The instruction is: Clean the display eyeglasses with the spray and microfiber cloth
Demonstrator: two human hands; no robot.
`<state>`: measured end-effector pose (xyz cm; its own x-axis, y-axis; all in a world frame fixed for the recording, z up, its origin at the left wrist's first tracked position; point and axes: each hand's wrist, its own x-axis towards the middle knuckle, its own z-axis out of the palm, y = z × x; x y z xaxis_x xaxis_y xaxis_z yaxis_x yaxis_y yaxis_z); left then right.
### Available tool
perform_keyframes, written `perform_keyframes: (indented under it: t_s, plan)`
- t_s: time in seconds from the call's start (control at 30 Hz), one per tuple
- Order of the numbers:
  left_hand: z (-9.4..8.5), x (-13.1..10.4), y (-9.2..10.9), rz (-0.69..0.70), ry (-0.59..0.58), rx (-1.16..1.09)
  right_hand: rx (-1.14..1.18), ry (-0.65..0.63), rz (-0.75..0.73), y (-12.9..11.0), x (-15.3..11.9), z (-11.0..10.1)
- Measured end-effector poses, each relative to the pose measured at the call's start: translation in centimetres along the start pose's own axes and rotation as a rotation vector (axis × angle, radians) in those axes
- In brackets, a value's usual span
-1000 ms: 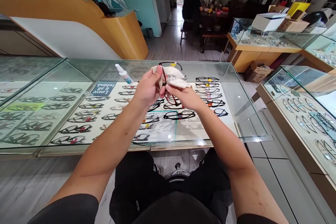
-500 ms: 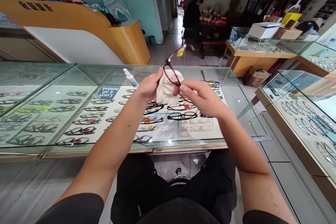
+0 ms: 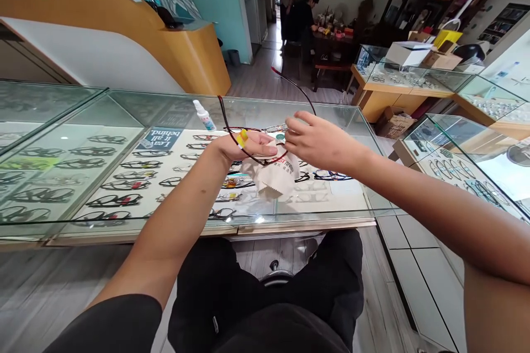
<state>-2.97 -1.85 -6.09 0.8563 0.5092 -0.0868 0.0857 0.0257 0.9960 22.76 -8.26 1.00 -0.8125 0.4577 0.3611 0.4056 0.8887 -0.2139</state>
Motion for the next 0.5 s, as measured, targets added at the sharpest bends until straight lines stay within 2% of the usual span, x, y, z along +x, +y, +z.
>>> perform_keyframes:
  t_s: [0.07,0.17,0.23,0.3,0.33,0.37,0.43,0.5]
  plan:
    - [-0.1,0.5,-0.3,0.01,0.019,-0.05,0.047,0.036,0.05,0.3,0.4,-0.1]
    - [0.0,1.0,-0.6,0.094,0.115,-0.197,-0.044,0.152,0.171,0.6,0.5,0.6]
    - [0.1,1.4,-0.7,0.157,0.194,-0.272,-0.105,0.35,0.308,1.1,0.3,2.0]
    - [0.2,1.6,-0.8,0.196,0.234,-0.298,-0.046,0.632,0.478,2.0,0.3,3.9]
    - [0.2,1.8,-0.9,0.213,0.247,-0.297,0.08,0.718,0.542,2.6,0.4,5.0]
    - [0.2,1.9,-0.9,0.231,0.267,-0.29,0.285,0.745,0.592,3.3,0.7,6.0]
    - [0.1,2.2,-1.2,0.264,0.315,-0.267,0.731,0.739,0.651,4.5,1.3,7.8]
    - [0.2,2.5,-1.4,0.281,0.355,-0.235,0.998,0.736,0.651,5.4,2.0,9.0]
